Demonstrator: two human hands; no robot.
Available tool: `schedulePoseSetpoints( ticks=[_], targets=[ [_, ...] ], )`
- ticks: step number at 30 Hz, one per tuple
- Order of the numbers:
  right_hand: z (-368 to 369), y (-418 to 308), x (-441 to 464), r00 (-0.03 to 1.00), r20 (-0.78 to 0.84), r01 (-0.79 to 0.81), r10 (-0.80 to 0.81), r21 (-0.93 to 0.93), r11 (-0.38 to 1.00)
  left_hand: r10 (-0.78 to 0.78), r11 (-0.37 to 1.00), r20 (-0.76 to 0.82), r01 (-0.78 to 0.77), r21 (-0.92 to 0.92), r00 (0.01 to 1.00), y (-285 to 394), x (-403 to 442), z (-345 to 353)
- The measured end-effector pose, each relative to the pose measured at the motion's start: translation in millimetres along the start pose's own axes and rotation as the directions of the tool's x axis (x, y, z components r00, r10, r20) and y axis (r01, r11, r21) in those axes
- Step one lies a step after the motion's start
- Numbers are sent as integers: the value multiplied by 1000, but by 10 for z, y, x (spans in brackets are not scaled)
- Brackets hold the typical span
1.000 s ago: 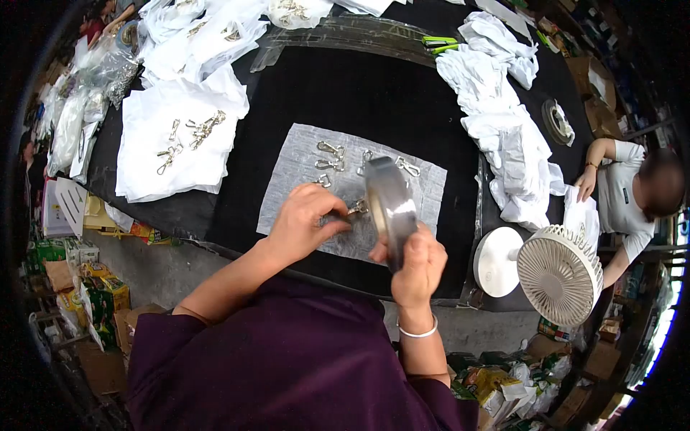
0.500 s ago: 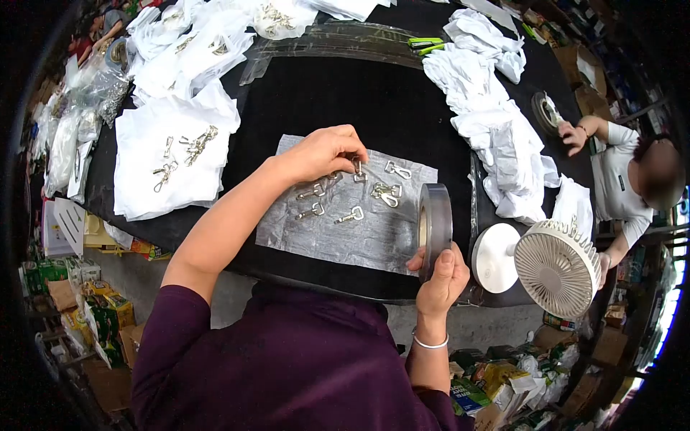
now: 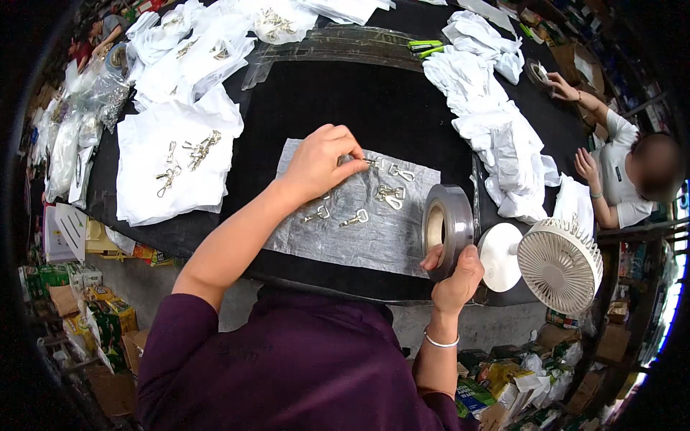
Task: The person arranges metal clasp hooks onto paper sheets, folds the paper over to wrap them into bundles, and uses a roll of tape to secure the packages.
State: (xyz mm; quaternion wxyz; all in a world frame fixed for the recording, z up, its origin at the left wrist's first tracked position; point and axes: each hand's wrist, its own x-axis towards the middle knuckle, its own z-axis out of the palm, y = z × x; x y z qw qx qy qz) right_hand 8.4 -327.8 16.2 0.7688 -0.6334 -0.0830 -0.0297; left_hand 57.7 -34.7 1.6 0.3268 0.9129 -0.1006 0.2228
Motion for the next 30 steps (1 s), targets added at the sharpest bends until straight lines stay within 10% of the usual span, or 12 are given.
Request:
schedulePoseSetpoints(
  ticks=[5, 9, 15, 26, 30],
  targets=[
    [289, -282, 243, 998, 34, -48, 61, -301, 952, -55, 996, -127, 63, 62, 990, 52, -601, 171],
    [764, -156, 376, 963, 236, 118, -133, 74, 990, -61, 996, -139, 70, 60, 988, 62, -602, 179],
    [1186, 106, 558, 942, 326, -21, 76, -169, 985, -108, 992, -123, 116, 55, 987, 49, -591, 171],
    [461, -188, 386, 995, 52, 75, -80, 102, 992, -128, 990, -62, 123, -72, 990, 109, -554, 104],
    [898, 35, 353, 971, 232, 38, -55, 77, 996, -92, 995, -96, 89, -34, 991, 64, -565, 148]
  ],
)
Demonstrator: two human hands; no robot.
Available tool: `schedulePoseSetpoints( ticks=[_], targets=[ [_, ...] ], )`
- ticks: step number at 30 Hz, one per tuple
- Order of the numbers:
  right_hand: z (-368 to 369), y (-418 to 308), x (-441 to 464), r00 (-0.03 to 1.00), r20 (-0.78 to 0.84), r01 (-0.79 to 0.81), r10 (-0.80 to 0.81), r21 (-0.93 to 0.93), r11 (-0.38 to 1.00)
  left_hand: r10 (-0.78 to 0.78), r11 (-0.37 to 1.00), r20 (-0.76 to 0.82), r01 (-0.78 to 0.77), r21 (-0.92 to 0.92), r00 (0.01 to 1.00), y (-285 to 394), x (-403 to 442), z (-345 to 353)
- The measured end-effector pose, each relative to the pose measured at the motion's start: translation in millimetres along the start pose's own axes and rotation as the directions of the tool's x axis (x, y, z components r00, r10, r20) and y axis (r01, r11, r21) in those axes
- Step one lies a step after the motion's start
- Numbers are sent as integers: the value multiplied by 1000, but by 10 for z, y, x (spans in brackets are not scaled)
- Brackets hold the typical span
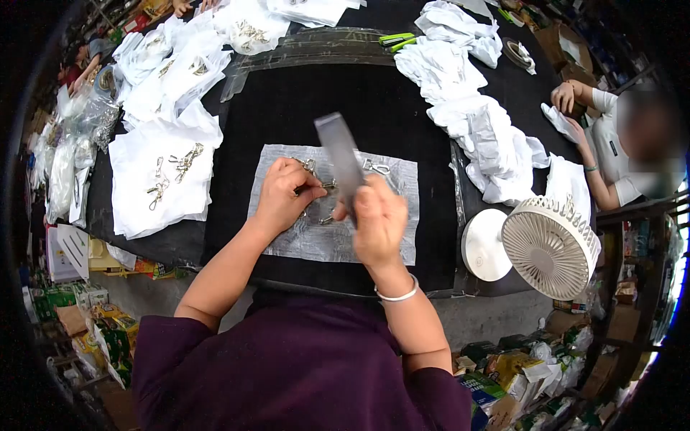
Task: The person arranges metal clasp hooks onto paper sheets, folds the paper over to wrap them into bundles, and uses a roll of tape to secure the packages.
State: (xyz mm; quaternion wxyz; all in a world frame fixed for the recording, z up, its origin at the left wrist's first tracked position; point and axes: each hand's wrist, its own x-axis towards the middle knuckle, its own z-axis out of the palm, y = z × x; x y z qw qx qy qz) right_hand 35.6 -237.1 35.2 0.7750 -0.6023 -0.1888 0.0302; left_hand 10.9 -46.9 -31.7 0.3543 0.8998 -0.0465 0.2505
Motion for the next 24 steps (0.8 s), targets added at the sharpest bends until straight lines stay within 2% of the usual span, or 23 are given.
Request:
schedulePoseSetpoints(
  ticks=[3, 5, 6, 8, 10, 12, 13, 15, 16, 18, 20, 22, 23, 24],
  targets=[
    [118, 105, 147, 977, 192, -55, 89, -179, 982, -1, 1000, -3, 1, 16, 1000, -16, -15, -32],
    [97, -29, 189, 982, 138, -122, 131, -65, 990, 0, 1000, -1, 0, 14, 1000, -11, -7, -21],
    [0, -72, 168, 991, 80, -102, 110, -93, 990, 11, 1000, 0, -11, 12, 1000, 22, 39, -35],
    [-293, -161, 63, 997, 16, -78, 80, -124, 989, -78, 997, 7, 78, 28, 997, 181, 168, -139],
    [-547, -208, -15, 986, -166, -71, 30, -247, 967, -176, 984, 18, 175, 41, 984, 291, 236, -175],
    [-706, -184, -45, 968, -250, -84, 22, -240, 967, 95, 994, -56, -92, 53, 994, 295, 463, 43],
    [-763, -149, -55, 964, -266, -87, 29, -209, 974, 92, 995, -53, -90, 47, 994, 299, 572, 200],
    [-781, -144, -60, 956, -289, -91, 41, -163, 982, 244, 961, 95, -254, 109, 965, 288, 733, 534],
    [-795, -103, -49, 956, -292, -88, 22, -214, 973, 290, 938, 175, -316, 144, 941, 308, 803, 658],
    [-812, -64, -72, 956, -295, -93, 11, -266, 959, 271, 921, 270, -330, 208, 924, 386, 840, 760],
    [-780, -78, -85, 956, -294, -85, 13, -236, 968, 207, 943, 258, -263, 204, 944, 483, 882, 723],
    [-748, -72, -89, 958, -288, -80, 10, -235, 969, 122, 986, 215, -142, 82, 969, 524, 848, 665],
    [-736, -68, -91, 957, -290, -70, -2, -238, 969, 123, 986, 221, -145, 85, 967, 545, 800, 619],
    [-731, -65, -103, 954, -300, -62, -14, -241, 969, 84, 996, 190, -76, -50, 978, 633, 727, 501]
  ],
)
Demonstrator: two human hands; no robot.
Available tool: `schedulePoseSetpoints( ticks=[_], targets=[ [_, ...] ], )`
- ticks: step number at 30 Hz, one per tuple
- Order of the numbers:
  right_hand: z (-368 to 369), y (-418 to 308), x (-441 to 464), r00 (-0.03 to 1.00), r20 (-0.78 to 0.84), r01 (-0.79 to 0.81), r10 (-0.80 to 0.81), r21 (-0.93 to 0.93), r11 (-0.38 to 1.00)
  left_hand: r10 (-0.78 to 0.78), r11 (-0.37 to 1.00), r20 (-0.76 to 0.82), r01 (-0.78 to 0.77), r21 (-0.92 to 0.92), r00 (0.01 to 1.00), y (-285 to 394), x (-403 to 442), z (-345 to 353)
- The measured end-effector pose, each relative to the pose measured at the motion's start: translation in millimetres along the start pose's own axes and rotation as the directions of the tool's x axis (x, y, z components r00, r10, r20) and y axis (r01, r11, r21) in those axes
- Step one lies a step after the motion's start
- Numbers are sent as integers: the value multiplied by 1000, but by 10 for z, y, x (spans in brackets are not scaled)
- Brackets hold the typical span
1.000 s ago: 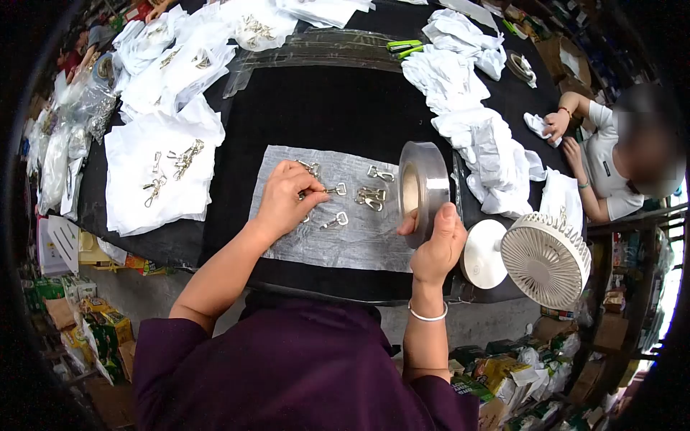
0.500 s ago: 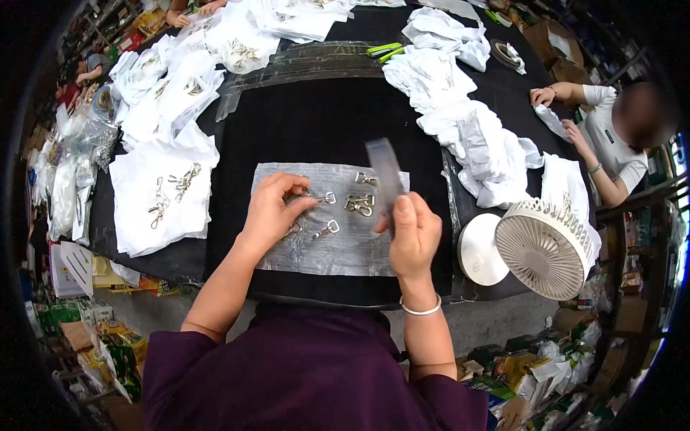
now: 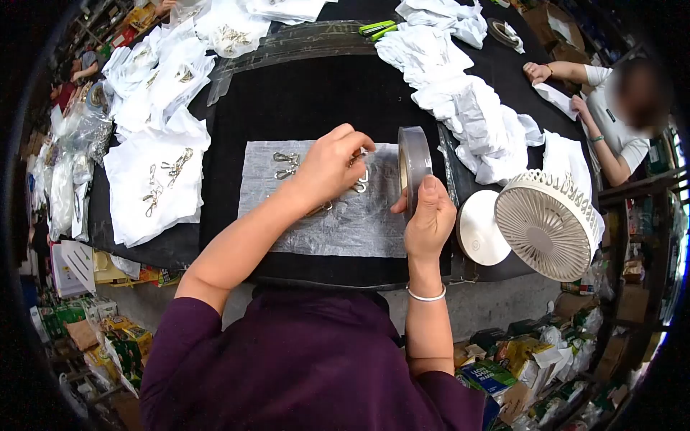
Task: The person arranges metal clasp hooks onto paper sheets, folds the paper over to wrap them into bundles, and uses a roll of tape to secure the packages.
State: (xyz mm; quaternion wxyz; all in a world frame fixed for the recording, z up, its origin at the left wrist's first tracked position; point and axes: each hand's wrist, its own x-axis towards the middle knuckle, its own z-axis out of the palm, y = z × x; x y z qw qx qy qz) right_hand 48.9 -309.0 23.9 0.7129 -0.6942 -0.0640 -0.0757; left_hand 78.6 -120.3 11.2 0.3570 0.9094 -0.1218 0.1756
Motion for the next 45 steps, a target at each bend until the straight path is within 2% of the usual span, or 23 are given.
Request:
schedulePoseSetpoints(
  ticks=[3, 4, 6, 7, 9, 10, 12, 14, 15, 17, 20, 22, 26, 31, 32, 36, 37, 42, 45],
  targets=[
    [-3, -27, -10, 1000, -11, -1, 1, -7, 1000, -95, 915, -31, 75, -396, 995, 181, -352, -146],
    [-1, -49, 1, 1000, 5, -6, 6, -13, 1000, -93, 914, -25, 75, -399, 995, 159, -492, -119],
    [-8, -70, -5, 999, 39, -13, 14, -31, 999, 31, 977, -47, -40, -209, 998, 96, -741, -36],
    [-27, -74, -66, 999, 43, -13, 13, 21, 1000, 70, 988, -62, -78, -130, 996, 100, -836, -27],
    [-18, -114, -190, 998, 56, -13, 9, 64, 998, 59, 993, -102, -69, -96, 993, 74, -872, 18],
    [39, -171, -269, 985, 102, 116, -139, 203, 972, 61, 994, -109, -70, -83, 992, 60, -883, 40],
    [90, -184, -414, 951, 130, 220, -279, 346, 912, 54, 996, -111, -61, -68, 992, 44, -940, 58],
    [109, -133, -537, 945, 274, 185, -179, 5, 983, 73, 996, -137, -80, -46, 988, 30, -947, 66],
    [112, -115, -577, 937, 331, 178, -113, -172, 969, 84, 995, -154, -91, -37, 984, 31, -939, 75],
    [105, -127, -594, 923, 383, 181, -39, -342, 922, 90, 995, -178, -96, -25, 980, 43, -939, 80],
    [51, -217, -491, 966, 234, 97, -110, 66, 993, 95, 995, -141, -99, -19, 985, 36, -929, 42],
    [51, -242, -487, 979, 175, 67, -103, 198, 978, 91, 995, -119, -95, -28, 989, 32, -950, 62],
    [140, -272, -491, 971, 222, 20, -89, 295, 955, 145, 989, -167, -137, 59, 975, 20, -946, 107],
    [39, -183, -406, 956, 287, -121, 60, 199, 973, 136, 990, -122, -131, 47, 983, 16, -941, 62],
    [12, -185, -350, 955, 291, -113, 50, 204, 972, 140, 989, -128, -134, 55, 982, -1, -899, 34],
    [-158, -178, -214, 988, 148, -63, 52, 72, 995, -69, 992, -121, 56, -111, 990, -5, -690, -112],
    [-171, -166, -206, 992, 115, -63, 59, 37, 997, -71, 992, -122, 57, -112, 990, -35, -656, -104],
    [-235, -52, -221, 996, 78, -39, 38, 11, 999, -4, 998, -37, 6, 64, 999, -222, -432, -23],
    [-261, 8, -245, 998, 70, -11, 5, 96, 995, -94, 993, 75, 89, 73, 993, -210, -417, -87]
  ],
)
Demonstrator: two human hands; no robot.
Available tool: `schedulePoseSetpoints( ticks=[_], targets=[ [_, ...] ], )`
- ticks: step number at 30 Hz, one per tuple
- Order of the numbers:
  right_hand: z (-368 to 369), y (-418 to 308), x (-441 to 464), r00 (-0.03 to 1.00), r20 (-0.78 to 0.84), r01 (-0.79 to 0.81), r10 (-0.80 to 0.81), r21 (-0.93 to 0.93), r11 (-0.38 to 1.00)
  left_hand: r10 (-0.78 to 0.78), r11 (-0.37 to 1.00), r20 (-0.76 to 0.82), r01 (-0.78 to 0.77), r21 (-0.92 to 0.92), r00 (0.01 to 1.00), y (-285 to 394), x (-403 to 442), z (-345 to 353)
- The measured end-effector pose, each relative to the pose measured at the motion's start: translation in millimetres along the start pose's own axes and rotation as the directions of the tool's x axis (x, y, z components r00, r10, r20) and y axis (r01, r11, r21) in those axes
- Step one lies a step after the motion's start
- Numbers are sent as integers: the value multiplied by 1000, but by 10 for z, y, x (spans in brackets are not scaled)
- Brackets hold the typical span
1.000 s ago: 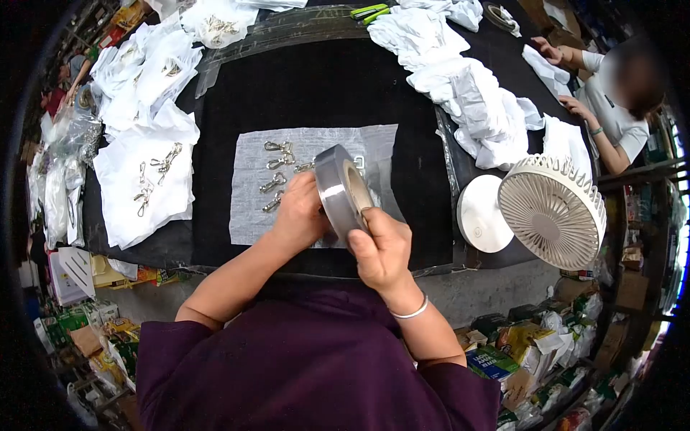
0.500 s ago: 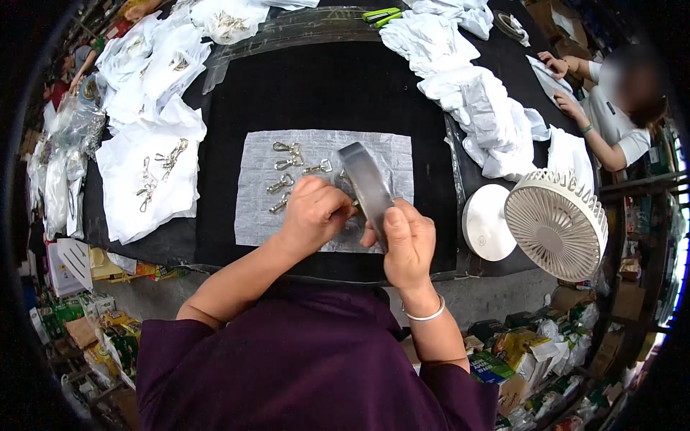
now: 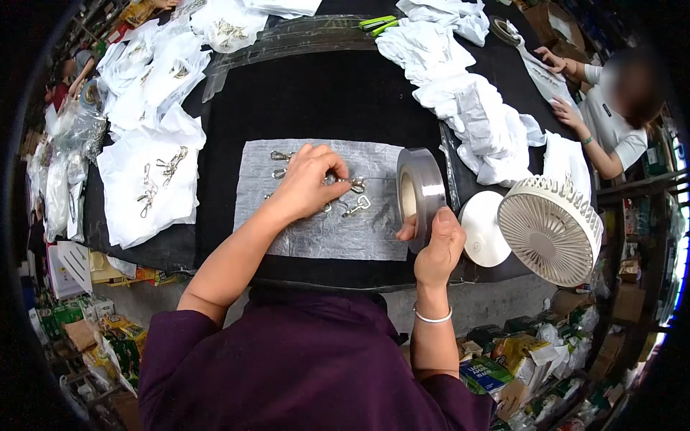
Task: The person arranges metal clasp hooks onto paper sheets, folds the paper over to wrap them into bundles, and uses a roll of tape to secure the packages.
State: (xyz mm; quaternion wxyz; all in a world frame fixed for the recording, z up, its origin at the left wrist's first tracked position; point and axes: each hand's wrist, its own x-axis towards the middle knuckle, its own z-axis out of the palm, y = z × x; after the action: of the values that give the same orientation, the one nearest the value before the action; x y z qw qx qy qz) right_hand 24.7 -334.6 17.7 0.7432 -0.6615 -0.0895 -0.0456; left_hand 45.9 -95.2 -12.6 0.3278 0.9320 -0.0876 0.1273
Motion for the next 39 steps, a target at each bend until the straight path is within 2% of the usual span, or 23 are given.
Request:
schedulePoseSetpoints(
  ticks=[2, 7, 11, 14, 16, 21, 22, 26, 27, 29, 31, 32, 34, 37, 39],
  targets=[
    [3, -2, 14, 1000, 8, 12, -12, 27, 1000, -34, 999, 31, 34, 3, 999, 0, 18, -30],
    [70, -191, 98, 996, 49, -72, 78, -119, 990, -19, 997, -138, 8, -79, 990, -8, 77, 4],
    [332, -347, 267, 997, 79, 21, -14, -83, 996, 26, 999, -171, -31, -28, 985, -143, 28, 218],
    [597, -303, 405, 989, 113, 93, -93, 11, 996, 54, 999, -204, -53, 8, 978, -160, -4, 263],
    [706, -183, 490, 990, 139, -5, 6, -4, 1000, 85, 996, -241, -75, 54, 967, -174, -15, 256],
    [630, -96, 606, 970, 181, -169, 164, 11, 986, 57, 998, -214, -53, 22, 975, -140, -10, 184],
    [597, -131, 556, 979, 140, -148, 151, -33, 988, 57, 998, -220, -53, 22, 974, -106, 3, 165],
    [289, -232, 137, 994, 41, -95, 102, -139, 986, 412, 897, -340, -310, 316, 845, 46, -4, 66],
    [200, -233, 26, 995, 6, -94, 97, -163, 982, 409, 897, -340, -304, 320, 847, 44, -15, 79],
    [94, -138, -146, 994, -10, -109, 109, -176, 978, 432, 878, -194, -360, 316, 881, 5, -15, 153],
    [60, -72, -223, 1000, -6, -22, 21, -121, 992, 432, 867, -67, -393, 306, 899, -7, -3, 221],
    [40, -58, -235, 1000, 0, 10, -10, -105, 994, 414, 873, -85, -369, 320, 906, -16, 12, 243],
    [57, -63, -211, 1000, 21, 20, -18, -93, 995, 466, 832, -58, -416, 368, 883, -24, 97, 247],
    [0, -100, -166, 999, 5, -40, 41, -31, 999, 531, 778, -15, -481, 405, 847, 18, 152, 205],
    [-57, -64, -153, 999, 10, -42, 42, 5, 999, 467, 866, -116, -426, 264, 877, 112, 124, 194]
  ],
)
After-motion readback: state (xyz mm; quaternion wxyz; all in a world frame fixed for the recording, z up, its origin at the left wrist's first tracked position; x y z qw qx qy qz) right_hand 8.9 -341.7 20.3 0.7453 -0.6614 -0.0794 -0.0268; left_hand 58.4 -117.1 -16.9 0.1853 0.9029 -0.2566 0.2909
